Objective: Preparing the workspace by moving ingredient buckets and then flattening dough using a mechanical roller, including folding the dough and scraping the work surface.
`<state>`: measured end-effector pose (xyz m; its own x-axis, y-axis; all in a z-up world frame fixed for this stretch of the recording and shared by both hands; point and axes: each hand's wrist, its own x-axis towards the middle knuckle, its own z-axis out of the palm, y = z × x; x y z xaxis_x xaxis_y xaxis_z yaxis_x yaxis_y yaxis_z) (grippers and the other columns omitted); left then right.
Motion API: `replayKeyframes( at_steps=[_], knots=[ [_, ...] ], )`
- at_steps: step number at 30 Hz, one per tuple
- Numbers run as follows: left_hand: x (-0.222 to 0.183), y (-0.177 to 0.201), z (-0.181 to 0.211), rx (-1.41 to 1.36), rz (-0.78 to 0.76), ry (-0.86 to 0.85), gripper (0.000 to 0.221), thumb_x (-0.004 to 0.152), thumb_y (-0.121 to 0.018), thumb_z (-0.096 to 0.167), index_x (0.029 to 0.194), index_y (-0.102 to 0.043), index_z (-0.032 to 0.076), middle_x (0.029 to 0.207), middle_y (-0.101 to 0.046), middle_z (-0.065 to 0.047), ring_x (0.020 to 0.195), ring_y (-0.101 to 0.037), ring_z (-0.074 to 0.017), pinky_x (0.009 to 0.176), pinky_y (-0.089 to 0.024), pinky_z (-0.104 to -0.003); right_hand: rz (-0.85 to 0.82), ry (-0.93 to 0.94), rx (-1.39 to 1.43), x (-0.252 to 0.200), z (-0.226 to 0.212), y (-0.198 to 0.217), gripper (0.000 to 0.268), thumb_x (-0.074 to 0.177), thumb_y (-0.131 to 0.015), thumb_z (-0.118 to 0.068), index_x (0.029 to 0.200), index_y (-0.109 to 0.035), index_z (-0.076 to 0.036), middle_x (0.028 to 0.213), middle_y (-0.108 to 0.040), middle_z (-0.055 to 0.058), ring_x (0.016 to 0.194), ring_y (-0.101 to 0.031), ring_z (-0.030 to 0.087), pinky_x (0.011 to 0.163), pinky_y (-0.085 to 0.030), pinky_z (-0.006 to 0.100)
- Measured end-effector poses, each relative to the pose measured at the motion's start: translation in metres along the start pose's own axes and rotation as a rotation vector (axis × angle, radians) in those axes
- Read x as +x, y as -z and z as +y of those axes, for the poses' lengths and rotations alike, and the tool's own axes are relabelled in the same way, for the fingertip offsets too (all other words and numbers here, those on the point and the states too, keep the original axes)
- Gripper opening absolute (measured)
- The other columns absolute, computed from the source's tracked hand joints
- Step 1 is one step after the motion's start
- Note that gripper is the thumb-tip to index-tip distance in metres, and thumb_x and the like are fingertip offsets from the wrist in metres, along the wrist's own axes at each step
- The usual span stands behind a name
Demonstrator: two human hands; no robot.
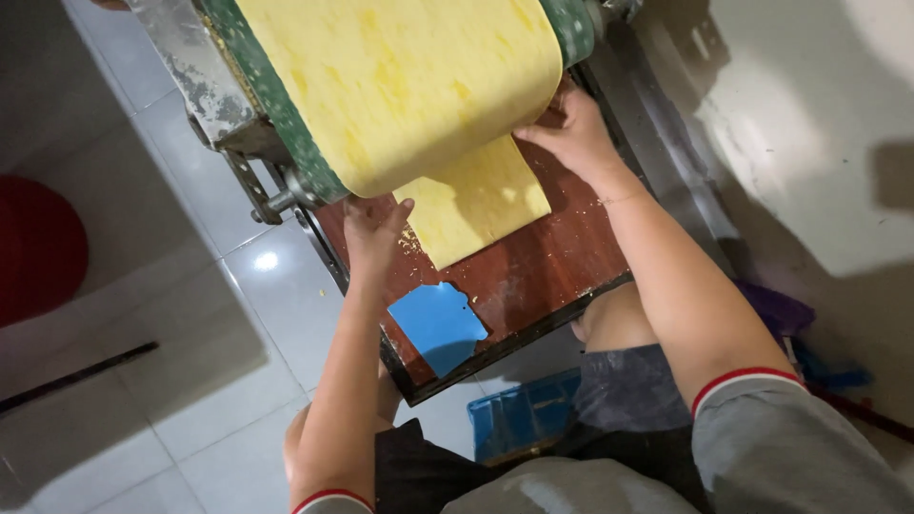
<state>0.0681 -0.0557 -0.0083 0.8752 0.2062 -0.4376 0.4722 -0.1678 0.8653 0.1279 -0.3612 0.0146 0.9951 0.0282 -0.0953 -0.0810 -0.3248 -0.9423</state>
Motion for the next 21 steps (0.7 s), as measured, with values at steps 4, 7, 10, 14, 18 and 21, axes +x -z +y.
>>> replayKeyframes(
  at_steps=[4, 7, 10, 14, 18, 21],
  knots=[
    [-0.004, 0.002, 0.007, -0.179, -0.085, -0.202, 0.039, 0.086, -0.078, 0.017, 0.122, -0.067, 0.011, 0.129, -0.067, -0.003, 0.120, -0.068, -0.0216, 0.099, -0.058, -0.037, 0.033, 0.144, 0.240, 0.003, 0.008, 0.005, 0.038, 0.087, -0.083, -0.005, 0.120, -0.065, -0.006, 0.123, -0.071, 0.010, 0.113, -0.068, 0.018, 0.103, -0.059, 0.032],
    [-0.004, 0.005, 0.002, -0.144, -0.081, -0.149, 0.031, 0.091, -0.080, 0.022, 0.071, -0.058, 0.018, 0.060, -0.041, 0.008, 0.062, -0.034, -0.0074, 0.061, -0.030, -0.032, 0.030, 0.116, 0.203, 0.004, 0.017, 0.008, 0.021, 0.088, -0.085, -0.012, 0.101, -0.069, -0.010, 0.111, -0.075, 0.008, 0.099, -0.071, 0.013, 0.094, -0.063, 0.026],
    [-0.001, 0.007, -0.004, -0.133, -0.041, -0.184, 0.057, 0.092, -0.078, 0.024, 0.053, -0.037, 0.018, 0.053, -0.036, 0.005, 0.056, -0.030, -0.0097, 0.057, -0.026, -0.030, -0.029, -0.017, 0.074, -0.001, 0.012, 0.011, 0.007, 0.094, -0.079, -0.012, 0.095, -0.072, -0.014, 0.100, -0.079, 0.005, 0.093, -0.076, 0.009, 0.087, -0.062, 0.021],
    [0.037, 0.007, -0.086, -0.209, -0.032, -0.263, 0.022, 0.089, -0.086, 0.019, 0.090, -0.072, 0.001, 0.071, -0.063, -0.004, 0.068, -0.054, -0.0103, 0.060, -0.041, -0.024, 0.031, -0.041, 0.180, -0.011, -0.001, -0.004, 0.028, 0.081, -0.094, -0.016, 0.084, -0.069, -0.005, 0.070, -0.068, -0.002, 0.057, -0.054, -0.001, 0.058, -0.039, 0.011],
    [0.004, 0.002, -0.021, -0.277, -0.056, -0.312, 0.021, 0.085, -0.088, 0.014, 0.092, -0.074, 0.001, 0.077, -0.068, -0.004, 0.075, -0.057, -0.0083, 0.067, -0.046, -0.022, 0.023, -0.013, 0.223, -0.008, 0.004, 0.001, 0.024, 0.083, -0.093, -0.014, 0.093, -0.073, -0.005, 0.081, -0.073, 0.000, 0.063, -0.061, -0.001, 0.065, -0.046, 0.012],
    [-0.013, -0.001, 0.005, -0.294, -0.047, -0.313, 0.016, 0.087, -0.085, 0.014, 0.091, -0.075, 0.003, 0.078, -0.070, -0.003, 0.076, -0.056, -0.0066, 0.069, -0.049, -0.022, 0.022, -0.020, 0.243, -0.014, 0.003, -0.001, 0.022, 0.086, -0.091, -0.015, 0.097, -0.074, -0.006, 0.086, -0.075, 0.000, 0.067, -0.061, -0.001, 0.069, -0.047, 0.013]
  ],
)
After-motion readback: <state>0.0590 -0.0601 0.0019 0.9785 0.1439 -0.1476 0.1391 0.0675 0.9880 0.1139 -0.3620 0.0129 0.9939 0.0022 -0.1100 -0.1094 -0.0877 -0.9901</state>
